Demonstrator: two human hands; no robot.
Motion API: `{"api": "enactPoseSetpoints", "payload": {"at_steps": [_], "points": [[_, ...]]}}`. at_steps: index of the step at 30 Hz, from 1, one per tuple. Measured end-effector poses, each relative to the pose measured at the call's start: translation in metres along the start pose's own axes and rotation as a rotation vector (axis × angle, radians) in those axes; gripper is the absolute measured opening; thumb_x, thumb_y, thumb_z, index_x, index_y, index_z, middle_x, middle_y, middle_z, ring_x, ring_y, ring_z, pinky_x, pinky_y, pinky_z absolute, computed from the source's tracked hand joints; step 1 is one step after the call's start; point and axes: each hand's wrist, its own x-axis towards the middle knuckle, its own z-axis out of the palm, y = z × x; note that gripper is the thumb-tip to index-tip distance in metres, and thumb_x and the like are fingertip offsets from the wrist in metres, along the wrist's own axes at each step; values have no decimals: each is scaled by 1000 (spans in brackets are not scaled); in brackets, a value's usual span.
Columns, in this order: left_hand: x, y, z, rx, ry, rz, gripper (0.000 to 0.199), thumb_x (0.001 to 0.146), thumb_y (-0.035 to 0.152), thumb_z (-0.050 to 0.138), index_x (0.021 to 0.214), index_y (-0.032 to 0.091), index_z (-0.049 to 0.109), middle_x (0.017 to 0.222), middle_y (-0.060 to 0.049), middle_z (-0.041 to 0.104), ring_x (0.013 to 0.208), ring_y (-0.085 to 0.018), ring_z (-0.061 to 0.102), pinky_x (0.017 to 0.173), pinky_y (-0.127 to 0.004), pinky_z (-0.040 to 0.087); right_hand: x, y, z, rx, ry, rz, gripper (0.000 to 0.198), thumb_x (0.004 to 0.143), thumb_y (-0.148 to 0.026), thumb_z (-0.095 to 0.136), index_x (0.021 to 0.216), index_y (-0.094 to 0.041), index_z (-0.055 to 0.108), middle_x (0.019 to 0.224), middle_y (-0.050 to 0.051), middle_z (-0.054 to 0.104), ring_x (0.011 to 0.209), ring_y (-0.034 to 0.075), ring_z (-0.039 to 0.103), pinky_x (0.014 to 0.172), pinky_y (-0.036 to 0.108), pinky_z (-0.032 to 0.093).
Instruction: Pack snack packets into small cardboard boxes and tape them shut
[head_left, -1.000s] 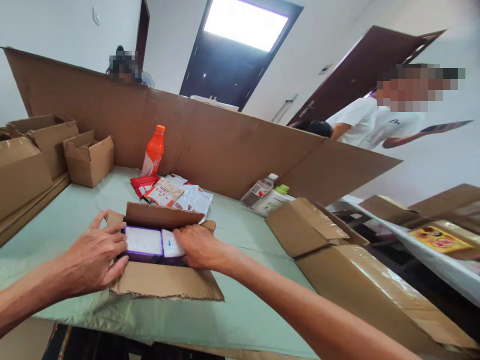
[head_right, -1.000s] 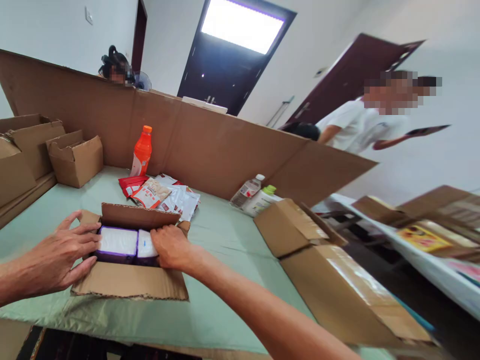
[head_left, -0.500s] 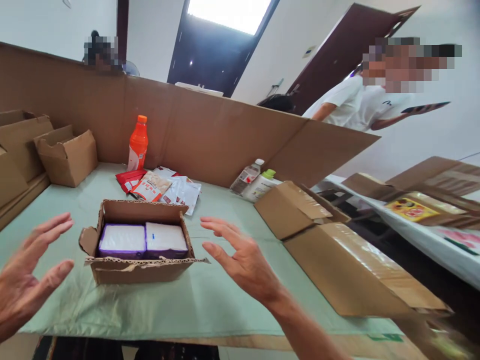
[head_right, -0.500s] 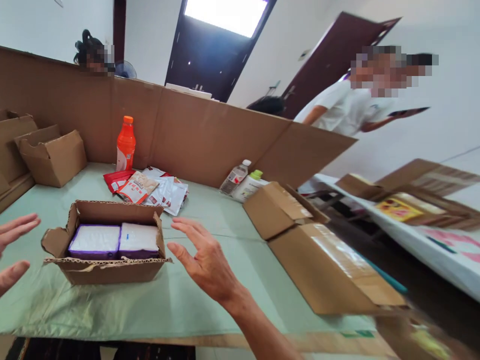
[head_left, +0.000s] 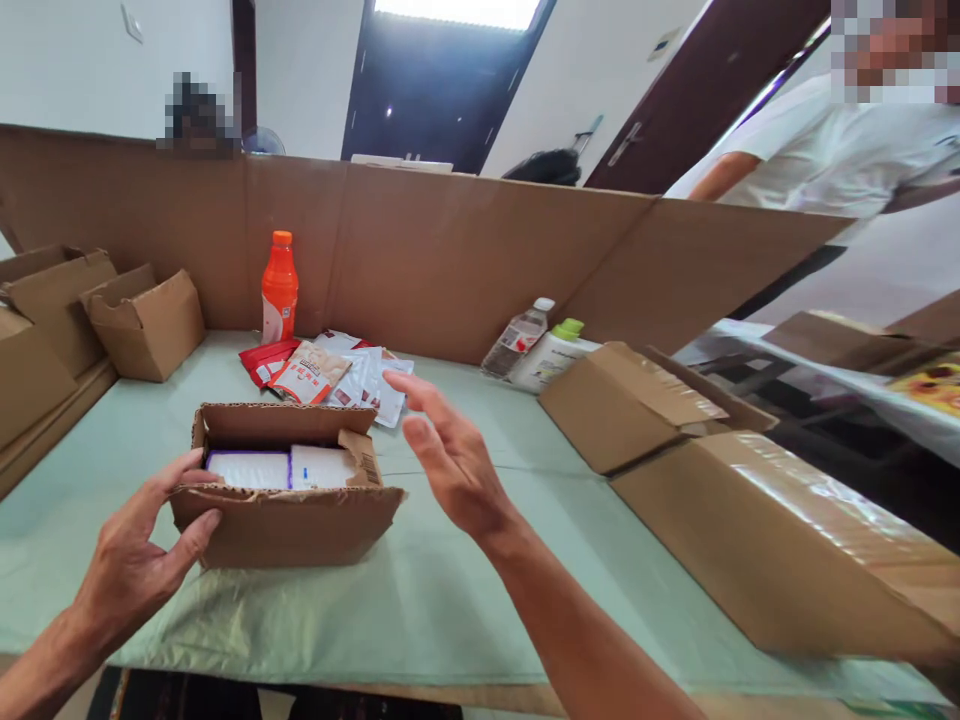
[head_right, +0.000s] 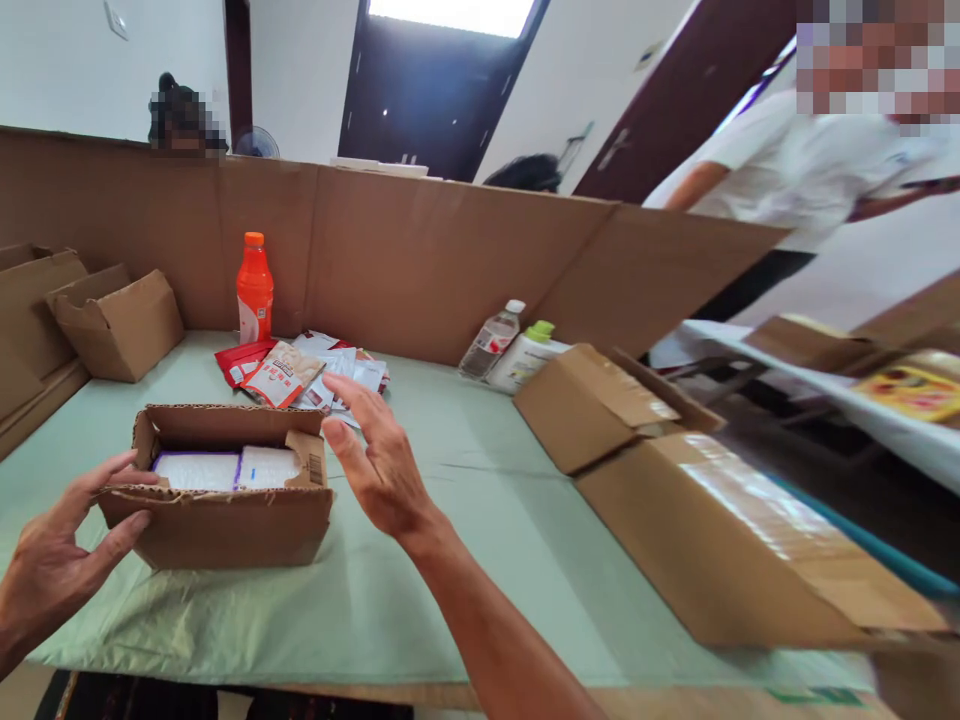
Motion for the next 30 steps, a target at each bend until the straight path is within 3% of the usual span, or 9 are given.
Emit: {"api": "enactPoseSetpoints", "payload": {"at_steps": [5, 9, 13, 15, 17, 20, 24, 27, 30], "points": [[-7, 3, 3, 127, 190, 35, 36, 101, 32, 64, 134, 21, 60, 141, -16, 54, 126, -31, 62, 102, -46, 58, -2, 21, 15, 29, -211, 81, 65, 103, -71, 42, 139, -25, 69, 146, 11, 68, 140, 33, 59, 117, 53, 45], [-11, -2, 6, 52, 83, 4, 29, 102, 33, 60, 129, 24, 62, 156, -14, 46, 136, -32, 58, 105, -47, 58, -10, 30, 13, 74, -260, 127, 56, 99, -65, 55, 133, -25, 73, 143, 11, 70, 136, 33, 61, 115, 50, 46], [-10, -2, 15, -27, 25, 21, 22, 103, 30, 57, 123, 24, 63, 155, -10, 53, 134, -27, 62, 108, -40, 57, 8, 36, 21, 95, -141, 242, 40, 90, -59, 67, 95, -21, 80, 98, 7, 80, 94, 26, 71, 85, 36, 56], [-9, -2, 19, -68, 44, 44, 18, 102, 25, 58, 119, 24, 64, 152, -10, 57, 134, -25, 63, 109, -36, 55, 20, 43, 30, 137, -40, 314, 45, 90, -61, 64, 73, -20, 70, 71, 2, 68, 70, 19, 60, 65, 30, 49], [-8, -5, 20, -112, 37, 95, 14, 102, 21, 58, 114, 24, 64, 143, -8, 65, 135, -24, 62, 111, -35, 53, 29, 50, 38, 183, -3, 352, 51, 88, -66, 63, 66, -20, 63, 63, -1, 59, 62, 16, 52, 57, 28, 43], [-5, -10, 17, -118, -27, 124, 13, 104, 25, 58, 115, 26, 64, 126, -5, 74, 133, -23, 63, 108, -35, 55, 33, 55, 41, 228, -16, 370, 54, 87, -72, 61, 77, -19, 71, 71, 2, 67, 69, 19, 60, 63, 29, 50], [1, -15, 18, -100, 50, -82, 37, 102, 40, 63, 135, 24, 56, 121, -8, 71, 109, -24, 72, 95, -37, 62, 12, 49, 26, 311, -125, 200, 61, 101, -71, 43, 102, -24, 81, 112, 8, 80, 112, 29, 71, 98, 42, 55], [5, -19, 25, -108, 82, -103, 48, 102, 35, 62, 148, 27, 49, 143, -13, 57, 119, -26, 68, 102, -43, 61, -22, 42, 15, 167, -310, -85, 65, 106, -71, 31, 132, -29, 73, 144, 8, 69, 139, 32, 59, 116, 51, 44], [7, -24, 32, -124, -56, -19, 36, 107, 28, 49, 140, 35, 60, 159, -6, 47, 138, -27, 58, 110, -43, 56, -50, 41, 15, -170, -331, -280, 79, 98, -73, 53, 160, -24, 46, 160, 15, 54, 154, 35, 41, 121, 56, 38]]}}
